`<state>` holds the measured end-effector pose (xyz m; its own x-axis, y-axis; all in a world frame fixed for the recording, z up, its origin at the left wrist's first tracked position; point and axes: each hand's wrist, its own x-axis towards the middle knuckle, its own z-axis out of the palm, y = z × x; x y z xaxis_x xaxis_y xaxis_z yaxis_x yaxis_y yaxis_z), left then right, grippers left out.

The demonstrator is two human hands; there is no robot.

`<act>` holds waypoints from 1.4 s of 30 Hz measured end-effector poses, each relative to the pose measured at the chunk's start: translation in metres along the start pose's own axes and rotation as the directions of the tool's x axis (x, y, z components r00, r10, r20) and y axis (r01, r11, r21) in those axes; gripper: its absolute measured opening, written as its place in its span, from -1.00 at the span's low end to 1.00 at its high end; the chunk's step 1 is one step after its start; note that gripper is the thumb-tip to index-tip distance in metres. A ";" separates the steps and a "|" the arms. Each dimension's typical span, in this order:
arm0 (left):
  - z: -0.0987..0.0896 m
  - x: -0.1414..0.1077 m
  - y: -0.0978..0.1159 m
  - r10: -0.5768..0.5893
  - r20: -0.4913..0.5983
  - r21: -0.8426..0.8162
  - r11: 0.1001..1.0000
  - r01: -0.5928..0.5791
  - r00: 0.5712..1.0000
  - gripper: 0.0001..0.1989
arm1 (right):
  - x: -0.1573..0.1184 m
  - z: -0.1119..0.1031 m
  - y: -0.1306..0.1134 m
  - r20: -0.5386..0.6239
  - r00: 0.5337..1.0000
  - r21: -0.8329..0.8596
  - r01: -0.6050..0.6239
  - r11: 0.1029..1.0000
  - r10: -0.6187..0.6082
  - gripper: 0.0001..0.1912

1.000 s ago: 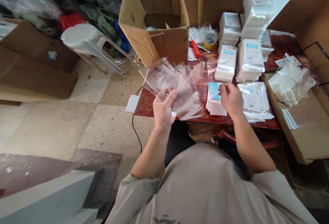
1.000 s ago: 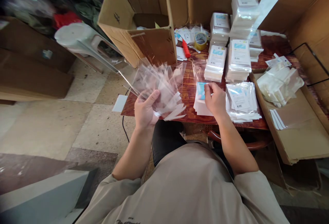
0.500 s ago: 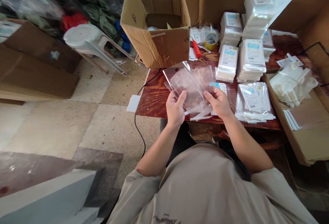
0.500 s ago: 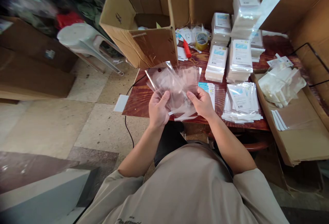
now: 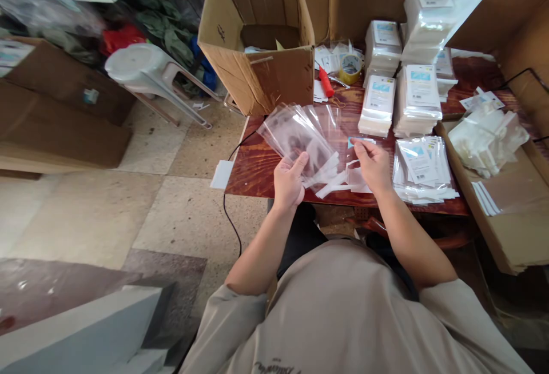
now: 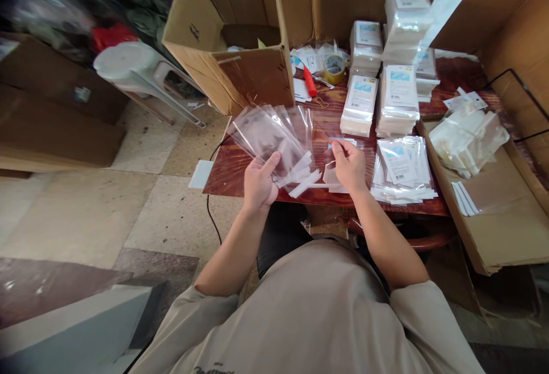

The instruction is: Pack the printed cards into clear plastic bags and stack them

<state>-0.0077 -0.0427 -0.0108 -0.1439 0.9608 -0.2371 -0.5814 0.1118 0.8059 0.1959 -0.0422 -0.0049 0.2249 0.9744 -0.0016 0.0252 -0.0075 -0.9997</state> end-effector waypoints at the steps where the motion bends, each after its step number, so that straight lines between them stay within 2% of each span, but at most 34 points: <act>1: -0.002 0.003 0.000 0.025 -0.017 0.011 1.000 -0.025 1.000 -0.52 | 0.001 -0.003 -0.001 -0.034 0.999 0.012 0.007 1.000 -0.007 -0.48; 4: -0.009 0.008 0.000 0.069 -0.055 0.045 0.997 -0.067 0.996 -0.55 | 0.001 -0.008 -0.007 -0.113 0.993 0.003 0.038 0.999 -0.038 -0.54; 11: -0.011 0.008 0.001 0.081 -0.071 0.077 0.994 -0.075 0.994 -0.61 | -0.001 -0.013 -0.009 -0.176 0.981 -0.174 0.052 0.983 -0.083 -0.60; 15: -0.009 0.003 0.014 0.080 -0.073 0.034 0.996 -0.078 0.994 -0.61 | 0.005 -0.028 -0.008 -0.266 0.949 -0.284 0.090 0.955 -0.168 -0.59; 18: -0.005 -0.004 0.029 0.099 -0.065 0.001 0.995 -0.100 0.993 -0.57 | 0.009 -0.038 -0.011 -0.277 0.941 -0.339 0.094 0.936 -0.194 -0.60; 20: -0.001 -0.011 0.037 0.105 -0.051 -0.006 0.994 -0.105 0.993 -0.55 | 0.010 -0.036 -0.012 -0.227 0.959 -0.347 0.086 0.934 -0.172 -0.59; 23: 0.006 -0.023 0.043 0.081 -0.007 0.015 0.997 -0.081 0.997 -0.55 | 0.006 -0.018 -0.010 -0.025 0.996 -0.322 0.071 0.944 -0.084 -0.54; 26: 0.011 -0.029 0.039 0.053 0.048 0.039 0.998 -0.055 0.997 -0.57 | 0.002 0.008 -0.005 0.173 0.980 -0.161 -0.068 0.985 0.096 -0.42; 29: 0.008 -0.027 0.030 0.018 0.100 0.072 0.997 -0.025 0.995 -0.59 | 0.002 0.026 -0.002 0.217 0.956 0.121 -0.225 0.967 0.195 -0.37; 32: 0.002 -0.022 0.020 -0.019 0.127 0.116 0.993 0.004 0.992 -0.58 | 0.000 0.028 -0.007 0.210 0.966 0.301 -0.213 0.930 0.153 -0.39; 34: -0.002 -0.020 0.013 -0.008 0.116 0.149 0.989 -0.010 0.993 -0.59 | -0.003 0.024 -0.013 0.249 0.961 0.293 -0.191 0.937 0.118 -0.38; 37: -0.002 -0.020 0.005 0.024 0.091 0.214 0.976 -0.043 0.996 -0.63 | -0.009 0.021 -0.019 0.324 0.944 0.193 -0.129 0.973 0.061 -0.36; 39: 0.000 -0.021 0.000 0.004 0.098 0.231 0.973 -0.027 0.995 -0.62 | -0.011 0.021 -0.019 0.363 0.930 0.134 -0.102 0.986 0.047 -0.37; 42: 0.004 -0.019 -0.006 -0.024 0.105 0.175 0.985 0.005 0.994 -0.58 | -0.012 0.022 -0.015 0.323 0.946 0.067 -0.065 0.996 0.040 -0.41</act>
<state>0.0022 -0.0601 -0.0090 -0.0446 0.9792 -0.1980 -0.4330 0.1597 0.8871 0.1719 -0.0491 0.0093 -0.1010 0.9936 -0.0500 -0.0546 -0.0557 -0.9970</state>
